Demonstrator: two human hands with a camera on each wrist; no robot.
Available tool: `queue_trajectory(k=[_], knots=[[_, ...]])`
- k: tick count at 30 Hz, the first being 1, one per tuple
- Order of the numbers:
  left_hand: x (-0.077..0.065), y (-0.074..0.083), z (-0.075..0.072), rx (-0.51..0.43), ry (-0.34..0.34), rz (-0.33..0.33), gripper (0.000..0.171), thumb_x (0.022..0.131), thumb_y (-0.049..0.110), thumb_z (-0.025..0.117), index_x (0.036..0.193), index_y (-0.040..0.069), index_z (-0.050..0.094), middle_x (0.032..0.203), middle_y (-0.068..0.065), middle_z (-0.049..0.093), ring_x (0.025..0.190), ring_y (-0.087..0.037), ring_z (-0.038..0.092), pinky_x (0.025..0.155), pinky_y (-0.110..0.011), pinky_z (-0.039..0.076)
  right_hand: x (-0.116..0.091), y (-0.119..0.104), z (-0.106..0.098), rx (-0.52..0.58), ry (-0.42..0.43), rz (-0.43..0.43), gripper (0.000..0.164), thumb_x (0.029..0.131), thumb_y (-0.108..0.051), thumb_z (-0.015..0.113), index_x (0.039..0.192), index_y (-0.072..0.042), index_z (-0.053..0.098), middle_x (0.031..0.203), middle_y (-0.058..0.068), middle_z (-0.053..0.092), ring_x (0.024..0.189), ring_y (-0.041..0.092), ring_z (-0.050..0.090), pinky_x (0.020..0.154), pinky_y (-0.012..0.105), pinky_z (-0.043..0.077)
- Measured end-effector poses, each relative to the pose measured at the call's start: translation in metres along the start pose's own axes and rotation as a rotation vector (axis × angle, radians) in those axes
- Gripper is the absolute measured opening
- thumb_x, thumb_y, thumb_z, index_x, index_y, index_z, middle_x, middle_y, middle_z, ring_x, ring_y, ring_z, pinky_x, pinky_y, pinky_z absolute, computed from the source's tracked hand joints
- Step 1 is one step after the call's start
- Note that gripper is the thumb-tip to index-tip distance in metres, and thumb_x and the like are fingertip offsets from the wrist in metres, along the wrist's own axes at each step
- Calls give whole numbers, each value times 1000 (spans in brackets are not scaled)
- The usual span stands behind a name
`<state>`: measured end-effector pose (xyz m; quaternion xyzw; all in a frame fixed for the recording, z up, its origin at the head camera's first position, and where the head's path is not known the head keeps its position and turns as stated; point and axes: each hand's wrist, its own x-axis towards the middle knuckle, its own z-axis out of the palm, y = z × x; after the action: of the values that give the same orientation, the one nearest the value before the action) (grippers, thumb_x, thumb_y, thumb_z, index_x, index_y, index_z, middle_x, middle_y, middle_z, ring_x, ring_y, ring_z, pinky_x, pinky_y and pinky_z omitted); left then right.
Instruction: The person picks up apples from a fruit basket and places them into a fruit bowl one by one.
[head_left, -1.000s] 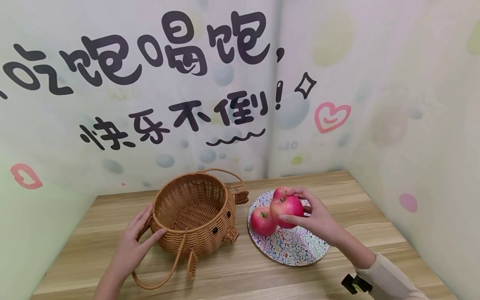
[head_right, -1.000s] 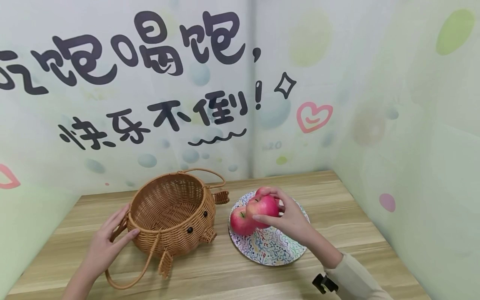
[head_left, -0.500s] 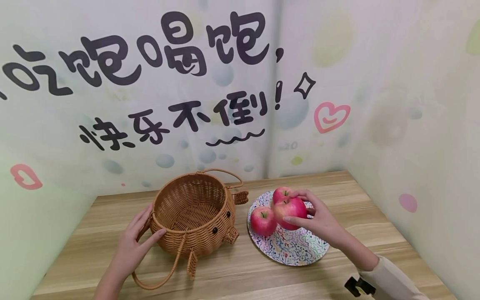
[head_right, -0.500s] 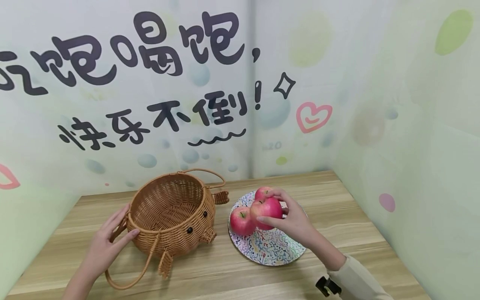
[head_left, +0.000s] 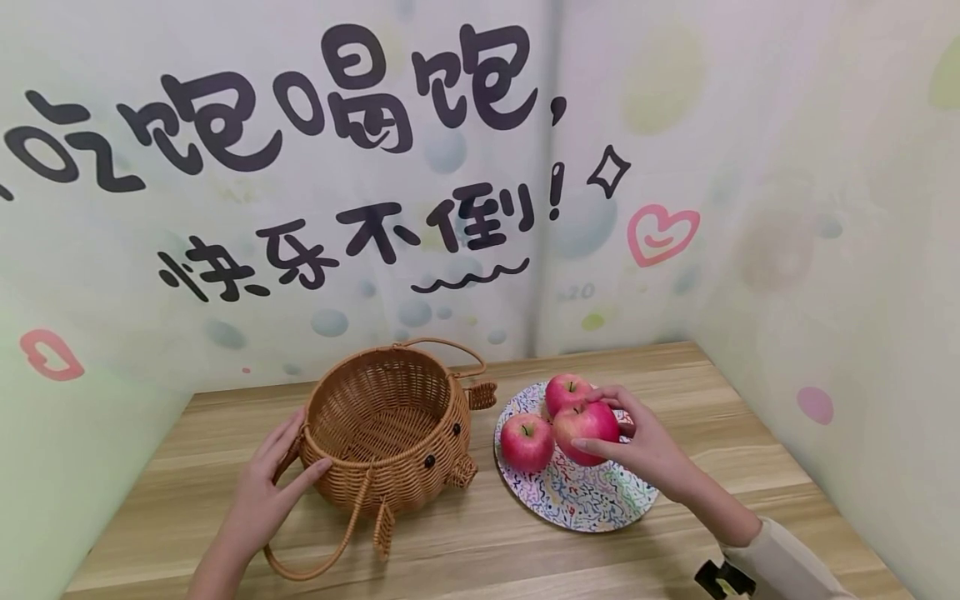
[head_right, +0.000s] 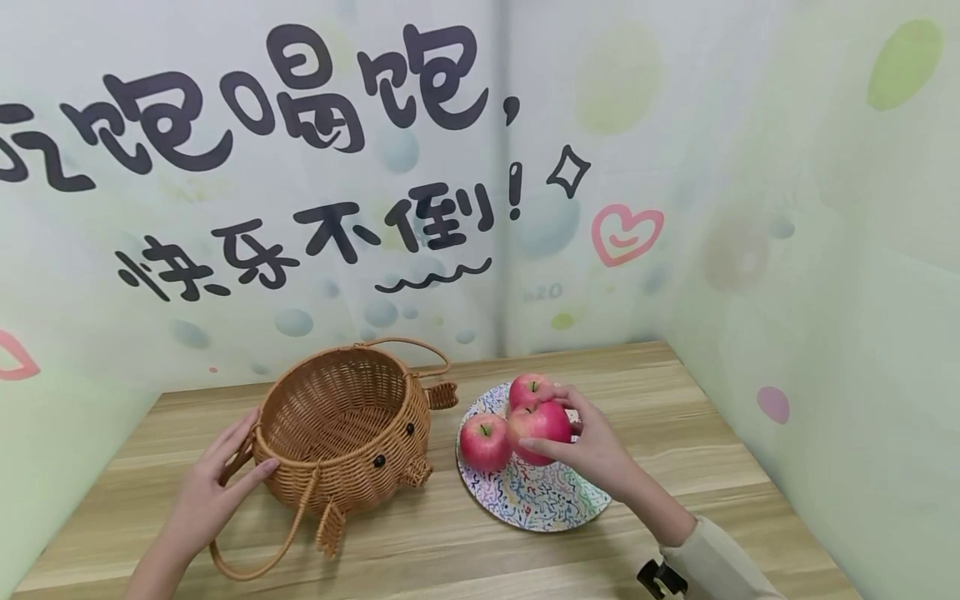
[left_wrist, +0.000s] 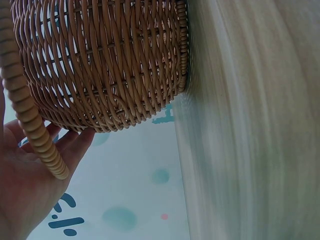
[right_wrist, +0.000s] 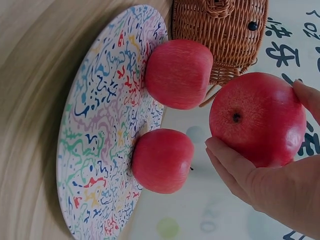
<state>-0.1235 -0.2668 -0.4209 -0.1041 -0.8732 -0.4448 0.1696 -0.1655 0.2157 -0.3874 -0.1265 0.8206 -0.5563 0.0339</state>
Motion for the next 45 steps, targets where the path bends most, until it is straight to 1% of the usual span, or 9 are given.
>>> queue_trajectory(k=[21,24,26,28,34,37,41,44,45], knots=[[1,0,0,-4,-2,2,77,99,11,76,164,4,37,163,-28,37,139,-54,41,100,2,35,-2,15,-2,0,12,4,52,91,-14,84,133,-6,55,143,28,52,108,34,66,82,37,64],[1,-1,1,-4,0,2,76,99,11,76,164,3,37,163,-28,38,144,-37,44,100,1,36,-2,17,-2,-3,16,7,52,91,-13,84,134,-6,55,142,28,53,106,33,67,82,37,65],[1,-1,1,-1,2,3,76,99,10,76,163,3,37,163,-27,38,144,-17,45,100,1,36,-3,19,-1,-5,17,9,52,91,-13,84,134,-6,55,143,28,52,106,33,67,81,37,65],[1,-2,1,0,5,6,76,98,9,76,163,2,38,163,-28,38,143,-14,44,100,1,36,-3,20,-1,-9,19,10,52,91,-13,84,134,-6,56,143,28,53,106,33,67,81,37,64],[2,-2,2,-12,7,9,77,97,5,76,162,0,38,163,-29,38,139,-52,42,99,1,36,-4,23,-1,-32,33,-8,50,90,-14,85,131,-7,57,140,25,55,115,35,63,85,38,63],[1,-2,2,-13,6,13,77,97,5,76,162,0,38,162,-29,38,140,-51,42,99,1,36,-4,24,-1,-40,39,-6,49,90,-15,85,130,-7,57,140,24,56,118,36,62,86,39,63],[0,-1,1,1,4,9,76,98,8,76,163,3,37,163,-28,38,143,-35,44,100,1,36,-4,27,-1,-50,46,-12,48,90,-14,85,129,-6,58,139,23,57,120,38,62,89,42,62],[0,-1,1,6,2,6,76,99,10,76,164,5,37,163,-28,37,143,-38,43,100,1,35,-5,29,-2,-55,48,-14,48,90,-13,84,129,-6,58,139,23,58,121,38,61,90,42,62],[0,-1,1,5,3,7,77,99,10,76,164,5,36,163,-28,37,141,-45,42,100,1,35,-5,30,-2,-55,48,-12,47,90,-13,84,129,-6,57,138,23,58,121,38,61,89,42,61]])
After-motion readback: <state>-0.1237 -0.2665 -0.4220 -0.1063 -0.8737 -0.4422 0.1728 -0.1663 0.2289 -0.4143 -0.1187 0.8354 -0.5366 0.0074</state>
